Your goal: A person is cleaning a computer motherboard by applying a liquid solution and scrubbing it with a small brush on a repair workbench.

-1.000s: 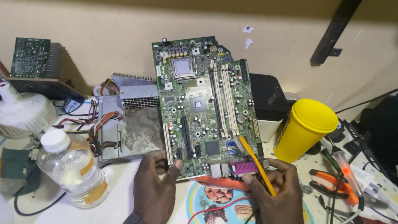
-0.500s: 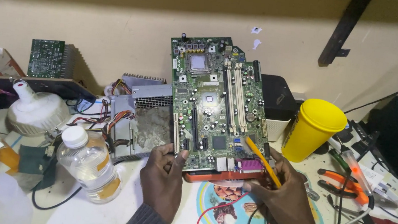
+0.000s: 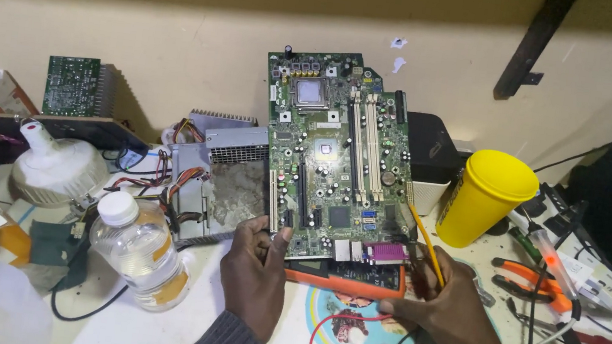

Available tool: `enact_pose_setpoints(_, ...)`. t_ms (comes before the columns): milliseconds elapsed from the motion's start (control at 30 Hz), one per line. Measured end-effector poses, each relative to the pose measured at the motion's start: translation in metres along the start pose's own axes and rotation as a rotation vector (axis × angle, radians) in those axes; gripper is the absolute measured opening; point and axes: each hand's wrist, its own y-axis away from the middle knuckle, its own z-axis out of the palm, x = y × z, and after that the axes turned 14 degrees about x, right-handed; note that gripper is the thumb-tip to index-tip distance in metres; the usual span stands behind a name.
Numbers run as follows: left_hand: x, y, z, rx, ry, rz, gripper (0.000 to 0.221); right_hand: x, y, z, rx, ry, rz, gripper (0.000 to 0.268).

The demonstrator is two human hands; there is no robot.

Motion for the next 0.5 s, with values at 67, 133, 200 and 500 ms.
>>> enact_pose_setpoints(67, -0.006, -0.002, 0.000, -0.002, 0.008, 0.068, 0.044, -0.010, 0.006, -0.004, -0.021, 0.224, 0.051, 0.119)
enact_pose_setpoints(133, -0.008, -0.004, 0.001, 0.010, 0.023, 0.083, 0.045, -0.017, 0.019, -0.007, -0.027, 0.122, 0.071, 0.104)
enact_pose_setpoints(200, -0.010, -0.003, 0.002, 0.026, 0.040, 0.090, 0.046, -0.023, 0.025, -0.011, -0.033, 0.029, 0.087, 0.092)
enact_pose_setpoints(500, 0.000, 0.003, -0.003, -0.062, -0.050, 0.047, 0.043, 0.000, 0.018, -0.012, -0.034, -0.204, 0.216, 0.071)
